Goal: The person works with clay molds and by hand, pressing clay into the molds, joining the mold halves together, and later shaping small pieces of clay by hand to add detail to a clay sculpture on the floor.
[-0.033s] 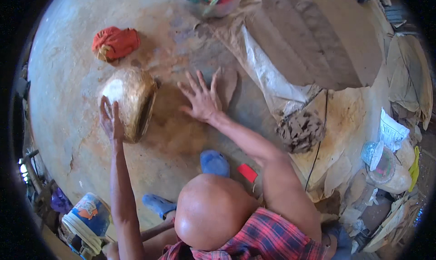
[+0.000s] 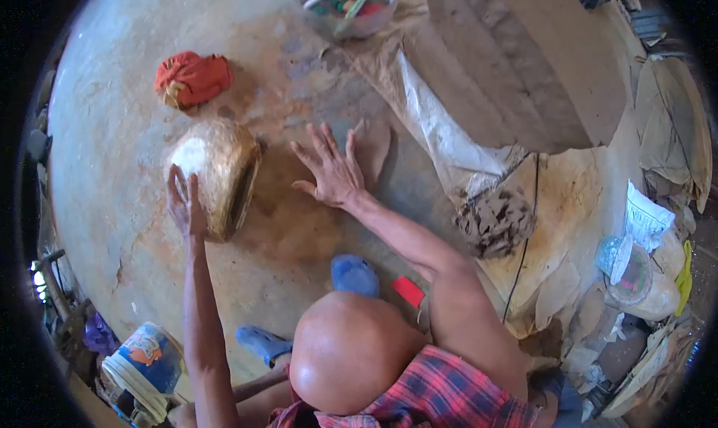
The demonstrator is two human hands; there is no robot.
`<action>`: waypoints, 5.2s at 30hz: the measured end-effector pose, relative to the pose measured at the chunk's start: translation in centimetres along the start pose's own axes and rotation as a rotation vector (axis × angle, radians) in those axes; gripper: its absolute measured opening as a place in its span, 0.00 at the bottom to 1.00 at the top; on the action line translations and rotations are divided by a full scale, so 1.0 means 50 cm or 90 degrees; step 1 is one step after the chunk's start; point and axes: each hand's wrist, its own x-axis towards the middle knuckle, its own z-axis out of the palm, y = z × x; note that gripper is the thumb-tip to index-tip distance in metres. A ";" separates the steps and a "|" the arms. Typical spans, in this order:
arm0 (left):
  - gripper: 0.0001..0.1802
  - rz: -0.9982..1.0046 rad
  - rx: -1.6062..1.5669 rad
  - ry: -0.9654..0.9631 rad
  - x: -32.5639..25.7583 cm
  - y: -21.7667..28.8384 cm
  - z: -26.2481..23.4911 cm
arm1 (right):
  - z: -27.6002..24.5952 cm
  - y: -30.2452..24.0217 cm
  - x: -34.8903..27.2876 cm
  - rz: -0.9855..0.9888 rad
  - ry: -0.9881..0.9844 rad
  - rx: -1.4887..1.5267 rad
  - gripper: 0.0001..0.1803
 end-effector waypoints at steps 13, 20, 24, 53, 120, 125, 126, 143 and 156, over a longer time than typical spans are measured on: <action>0.34 -0.003 0.033 -0.029 -0.019 -0.011 -0.024 | -0.056 -0.039 -0.017 0.010 0.083 -0.015 0.56; 0.33 0.000 0.041 -0.035 -0.014 -0.017 -0.027 | -0.046 0.026 0.025 0.029 0.134 -0.014 0.54; 0.30 0.016 0.077 -0.024 0.009 -0.022 -0.027 | -0.062 0.032 0.062 0.037 0.178 -0.021 0.52; 0.32 0.049 0.049 -0.007 -0.008 -0.022 -0.010 | -0.021 -0.001 0.015 0.042 0.106 -0.114 0.53; 0.36 -0.143 -0.207 0.053 -0.171 0.186 -0.024 | -0.530 -0.150 -0.209 0.316 0.130 0.104 0.13; 0.39 -0.332 -0.668 -0.393 -0.300 0.331 0.051 | -0.550 -0.217 -0.153 0.250 0.166 0.093 0.14; 0.41 -0.470 -0.774 -0.418 -0.305 0.349 0.066 | -0.552 -0.236 -0.145 0.249 0.169 0.092 0.14; 0.57 -0.461 -1.217 -0.638 -0.292 0.385 0.024 | -0.451 -0.172 -0.202 0.175 0.333 0.256 0.37; 0.63 -0.451 -1.207 -0.781 -0.332 0.393 0.014 | -0.494 -0.162 -0.219 0.161 0.086 0.408 0.29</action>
